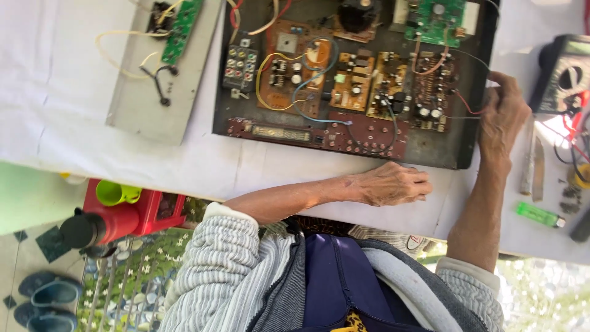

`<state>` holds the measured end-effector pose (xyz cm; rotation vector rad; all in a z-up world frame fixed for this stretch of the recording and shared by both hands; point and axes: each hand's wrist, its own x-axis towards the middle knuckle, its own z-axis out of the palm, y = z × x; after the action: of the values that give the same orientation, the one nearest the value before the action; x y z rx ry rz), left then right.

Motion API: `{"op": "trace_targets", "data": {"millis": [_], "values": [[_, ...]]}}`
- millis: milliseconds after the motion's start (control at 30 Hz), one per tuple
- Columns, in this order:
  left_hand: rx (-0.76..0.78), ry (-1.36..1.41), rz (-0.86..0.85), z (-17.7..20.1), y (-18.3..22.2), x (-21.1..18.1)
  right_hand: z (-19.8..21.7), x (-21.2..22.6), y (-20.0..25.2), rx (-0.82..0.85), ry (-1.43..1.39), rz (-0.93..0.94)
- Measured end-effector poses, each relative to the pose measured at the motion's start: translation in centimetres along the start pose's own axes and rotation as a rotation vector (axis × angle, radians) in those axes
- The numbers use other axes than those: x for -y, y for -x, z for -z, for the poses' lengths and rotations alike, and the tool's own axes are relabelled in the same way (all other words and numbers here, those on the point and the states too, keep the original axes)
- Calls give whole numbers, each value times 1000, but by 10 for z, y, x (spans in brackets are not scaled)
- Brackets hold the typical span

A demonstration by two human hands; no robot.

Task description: A person is inspecting and repairing the internal wiring and components of an electronic device, including stripping wires and using a screwdriver on a circuit board.

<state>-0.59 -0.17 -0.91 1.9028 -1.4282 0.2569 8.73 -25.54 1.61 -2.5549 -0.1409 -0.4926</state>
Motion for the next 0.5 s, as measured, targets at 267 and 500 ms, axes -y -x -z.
{"op": "trace_targets", "data": {"millis": [267,500], "values": [[-53,-24,-33,-31,5,6,-38,-70,-2,-173,251,119],[-47,-167,-108,-21,6,3,-52,-104,-2,-155,451,100]]}}
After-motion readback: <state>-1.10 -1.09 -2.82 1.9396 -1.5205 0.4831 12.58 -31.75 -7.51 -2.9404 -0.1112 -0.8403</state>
